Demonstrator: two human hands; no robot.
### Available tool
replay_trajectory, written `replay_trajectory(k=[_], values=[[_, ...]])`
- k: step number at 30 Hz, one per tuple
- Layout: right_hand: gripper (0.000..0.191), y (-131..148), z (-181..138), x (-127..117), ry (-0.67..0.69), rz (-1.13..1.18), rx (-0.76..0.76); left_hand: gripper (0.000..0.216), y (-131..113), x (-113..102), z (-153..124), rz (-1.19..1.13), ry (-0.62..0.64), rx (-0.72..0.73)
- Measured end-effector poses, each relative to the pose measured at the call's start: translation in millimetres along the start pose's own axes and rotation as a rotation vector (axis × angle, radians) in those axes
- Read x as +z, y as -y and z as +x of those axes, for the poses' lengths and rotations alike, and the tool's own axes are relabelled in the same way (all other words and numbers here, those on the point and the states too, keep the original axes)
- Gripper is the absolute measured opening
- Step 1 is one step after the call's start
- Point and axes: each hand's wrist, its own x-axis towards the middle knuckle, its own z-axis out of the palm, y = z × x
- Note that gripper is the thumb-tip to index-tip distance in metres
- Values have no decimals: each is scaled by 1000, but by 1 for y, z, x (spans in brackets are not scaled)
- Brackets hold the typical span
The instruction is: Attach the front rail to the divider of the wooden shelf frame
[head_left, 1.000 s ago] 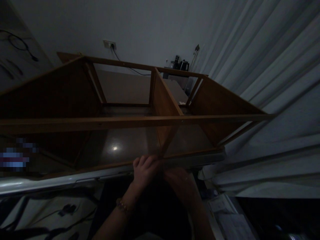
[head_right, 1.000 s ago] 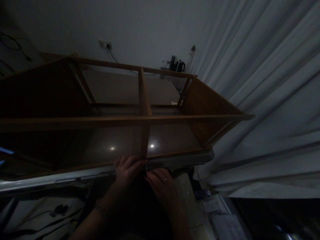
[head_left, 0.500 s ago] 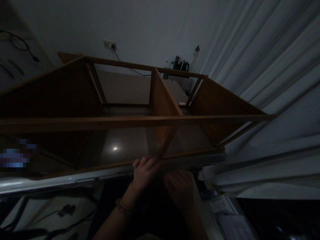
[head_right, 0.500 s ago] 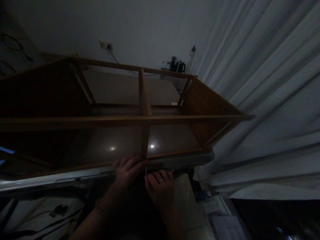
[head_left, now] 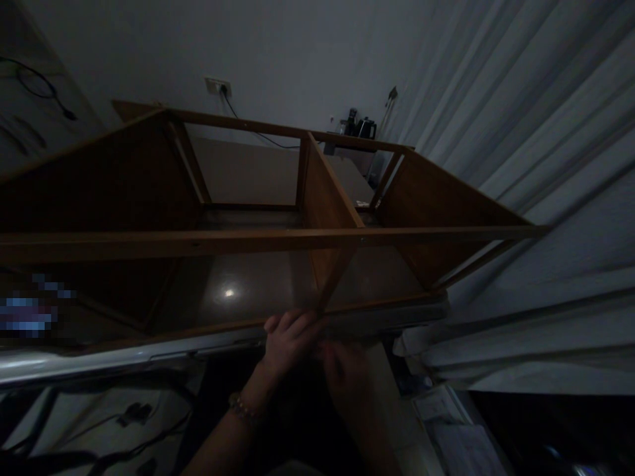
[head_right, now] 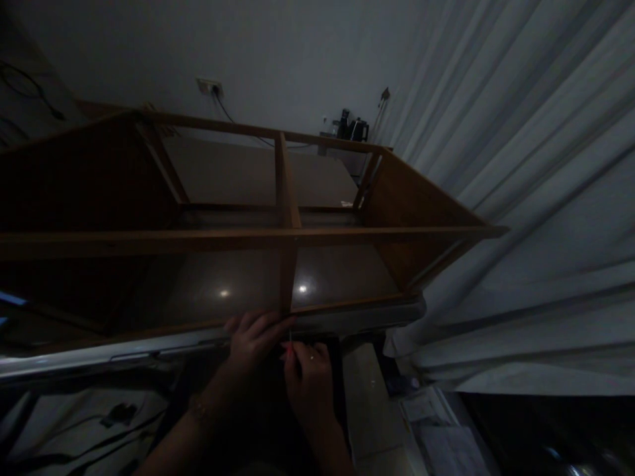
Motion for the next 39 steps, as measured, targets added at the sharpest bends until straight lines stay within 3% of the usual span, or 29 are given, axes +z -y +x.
replay_trajectory(k=[5, 11, 16, 22, 27, 31, 36, 39], values=[[14, -2, -4, 4, -73, 21, 88, 28, 0, -1, -1, 9, 33, -14], [11, 1, -2, -5, -37, -210, 52, 28, 0, -2, -1, 12, 50, -13], [13, 7, 1, -8, -66, -242, 47, 31, 0, -2, -2, 21, 37, 0], [14, 4, -1, 1, -65, 65, 182, 28, 1, 1, -2, 36, -22, -2], [16, -2, -4, 8, 36, 465, 384, 27, 2, 2, 0, 10, -22, 24], [30, -4, -6, 16, 8, 730, 448, 27, 1, 2, -1, 28, -8, 19], [30, 1, -8, 26, -90, 890, 431, 27, 1, 5, -2, 23, -18, 10], [23, 6, -8, 27, -122, 813, 415, 27, 1, 5, -2, 25, -30, 18]])
